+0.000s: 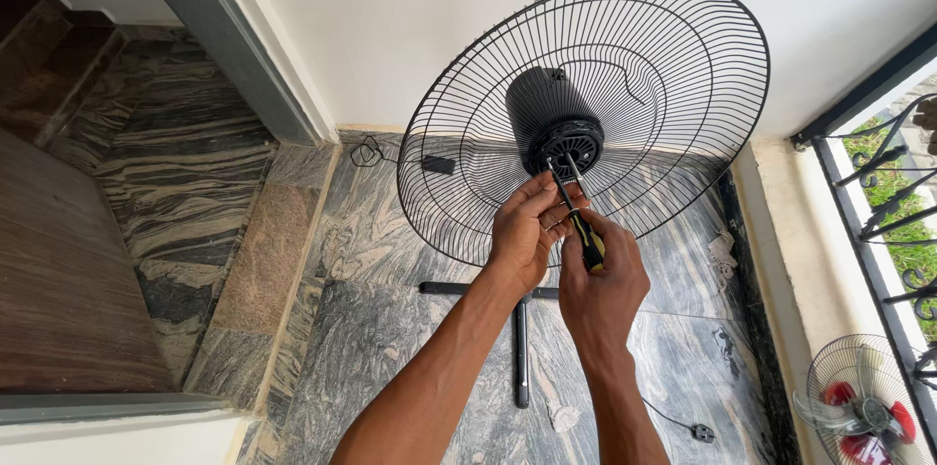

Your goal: The person assembles a standing fan by attaching the base legs, inserting the central pole, mounting the motor, and securing the front grille with a screwdriver. The person uses a screwdriver to tighten screws at the base and on the fan head.

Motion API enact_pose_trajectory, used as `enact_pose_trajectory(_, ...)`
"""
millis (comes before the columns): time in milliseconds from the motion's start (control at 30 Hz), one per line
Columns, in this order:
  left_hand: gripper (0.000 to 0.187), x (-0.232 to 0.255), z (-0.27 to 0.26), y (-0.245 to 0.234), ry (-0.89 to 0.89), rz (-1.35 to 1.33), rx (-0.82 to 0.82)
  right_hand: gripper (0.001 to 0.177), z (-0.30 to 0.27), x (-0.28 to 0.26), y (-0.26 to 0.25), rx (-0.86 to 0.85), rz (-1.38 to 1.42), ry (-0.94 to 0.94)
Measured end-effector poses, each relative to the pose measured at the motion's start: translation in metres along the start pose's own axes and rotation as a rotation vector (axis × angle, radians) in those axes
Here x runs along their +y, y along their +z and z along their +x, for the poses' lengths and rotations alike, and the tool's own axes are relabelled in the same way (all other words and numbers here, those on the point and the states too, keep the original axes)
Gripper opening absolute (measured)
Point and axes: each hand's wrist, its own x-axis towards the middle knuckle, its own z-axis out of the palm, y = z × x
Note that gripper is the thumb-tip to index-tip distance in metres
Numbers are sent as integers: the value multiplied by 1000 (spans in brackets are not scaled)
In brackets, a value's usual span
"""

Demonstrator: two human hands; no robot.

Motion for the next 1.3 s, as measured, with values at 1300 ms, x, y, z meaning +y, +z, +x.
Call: enact_pose_trajectory(1300,31,7,-38,-22,221,381,191,25,7,5,4,-40,-30,-27)
